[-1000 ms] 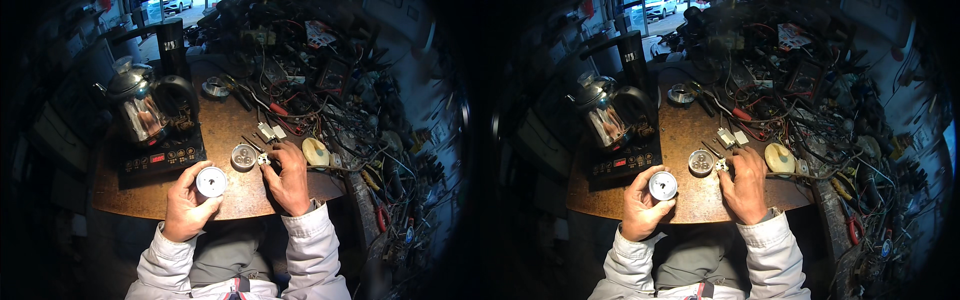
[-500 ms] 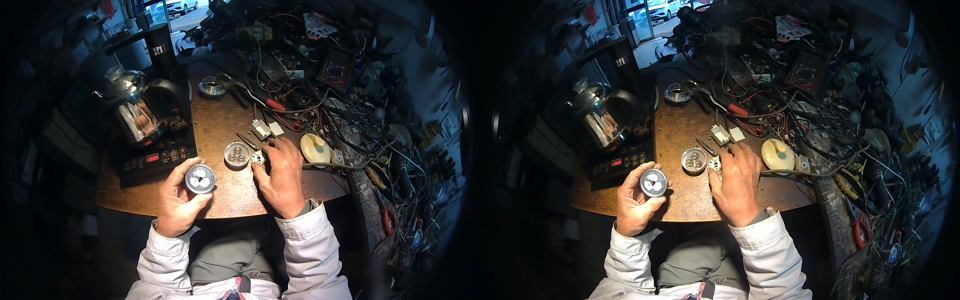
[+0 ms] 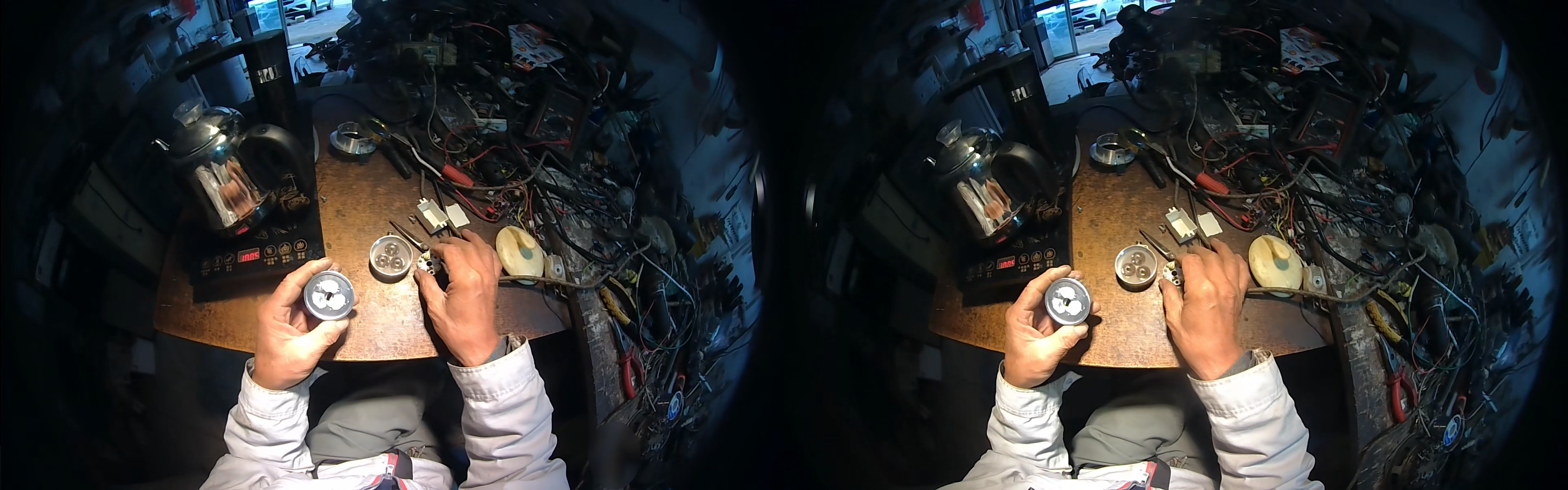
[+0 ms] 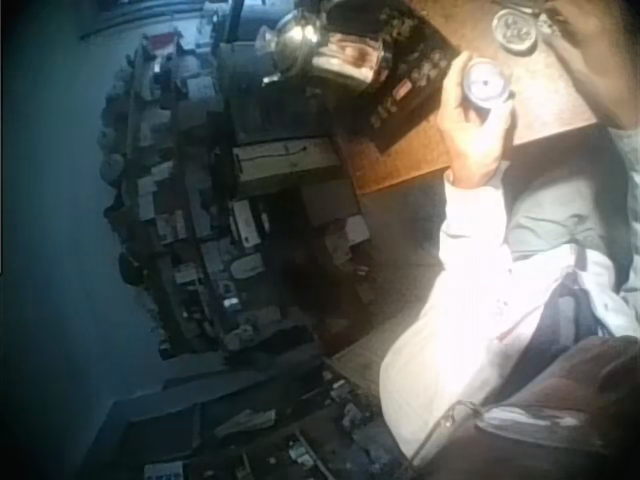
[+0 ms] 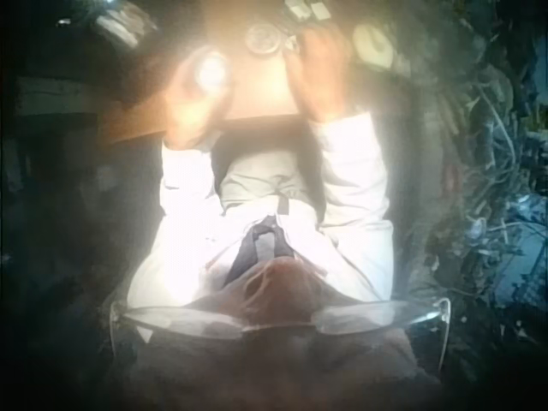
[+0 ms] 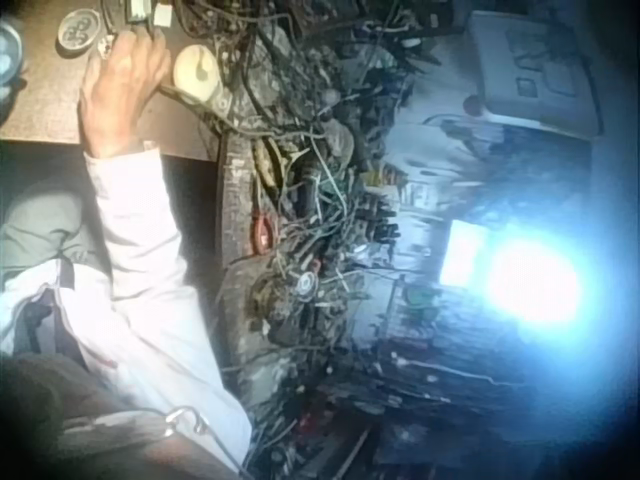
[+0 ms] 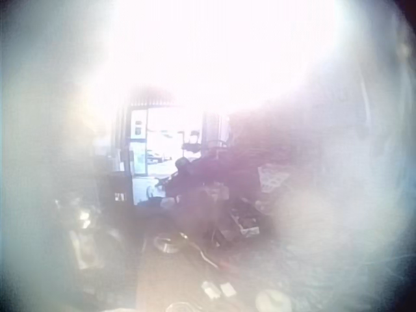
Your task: The person uses scissors to trim wires on a small white cylindrical electrical component, then inserts a metal piece into the component and secures it with a screwdriver. The person then attaches a metal ring to the component and tightens it by hand.
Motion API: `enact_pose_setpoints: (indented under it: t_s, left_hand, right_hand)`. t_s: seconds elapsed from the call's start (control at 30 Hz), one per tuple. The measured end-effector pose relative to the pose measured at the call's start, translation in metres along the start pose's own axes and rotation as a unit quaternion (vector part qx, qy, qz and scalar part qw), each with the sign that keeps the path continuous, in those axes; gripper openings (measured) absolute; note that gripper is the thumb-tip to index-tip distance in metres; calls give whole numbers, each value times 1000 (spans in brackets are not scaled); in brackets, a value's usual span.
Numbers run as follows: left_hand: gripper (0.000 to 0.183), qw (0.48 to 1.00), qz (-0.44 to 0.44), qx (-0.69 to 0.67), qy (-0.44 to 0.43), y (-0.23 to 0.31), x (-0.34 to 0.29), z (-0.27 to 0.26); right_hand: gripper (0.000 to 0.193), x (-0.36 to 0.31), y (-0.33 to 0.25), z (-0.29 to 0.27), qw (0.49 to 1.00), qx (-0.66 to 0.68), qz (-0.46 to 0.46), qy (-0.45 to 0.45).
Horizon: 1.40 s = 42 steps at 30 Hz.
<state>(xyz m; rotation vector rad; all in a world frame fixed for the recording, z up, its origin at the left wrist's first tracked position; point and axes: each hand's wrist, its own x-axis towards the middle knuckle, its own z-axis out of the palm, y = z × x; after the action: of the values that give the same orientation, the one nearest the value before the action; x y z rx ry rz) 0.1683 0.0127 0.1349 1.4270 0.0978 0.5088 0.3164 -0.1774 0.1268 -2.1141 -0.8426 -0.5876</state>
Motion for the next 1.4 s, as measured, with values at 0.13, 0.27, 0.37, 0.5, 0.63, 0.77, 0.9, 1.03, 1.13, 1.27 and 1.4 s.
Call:
enact_pose_setpoints:
  t_s: [0.13,0.27,0.37,0.5,0.63,0.77,0.9,1.03,1.13,1.27,1.4]
  left_hand:
    - [76,1000,-4,-9,-12,1,0,2]
    - [76,1000,-13,-16,-23,3,0,-1]
    - [75,999,-23,-25,-27,3,-1,-1]
    - [74,999,-24,-27,-23,4,-2,2]
    - [72,998,-31,-24,-49,4,-2,-2]
    - [72,998,-31,-18,-49,7,-1,-1]
    - [72,998,-31,-8,-52,8,-1,0]
    - [73,998,-28,-9,-50,6,-2,-3]
    - [72,998,-18,-4,-52,5,-1,-2]
    - [71,998,-18,-1,-54,4,0,0]
    - [71,998,-17,11,-55,3,3,1]
  right_hand:
    - [37,-1,0,-1,1000,-18,-14,11]
    - [33,-2,-5,-2,999,-39,-8,10]
    - [28,0,-6,-5,1000,-18,2,3]
    - [19,1,-5,-10,998,56,36,-12]
    - [17,1,-2,-12,992,124,24,-1]
    - [16,2,-8,-14,983,182,19,22]
    - [18,1,-12,-17,981,191,5,25]
    - [18,1,-13,-14,980,196,-7,24]
    - [19,0,-14,-15,979,202,4,12]
    - [23,-3,-8,-10,974,227,10,7]
    - [14,-5,-12,-12,956,283,79,-11]
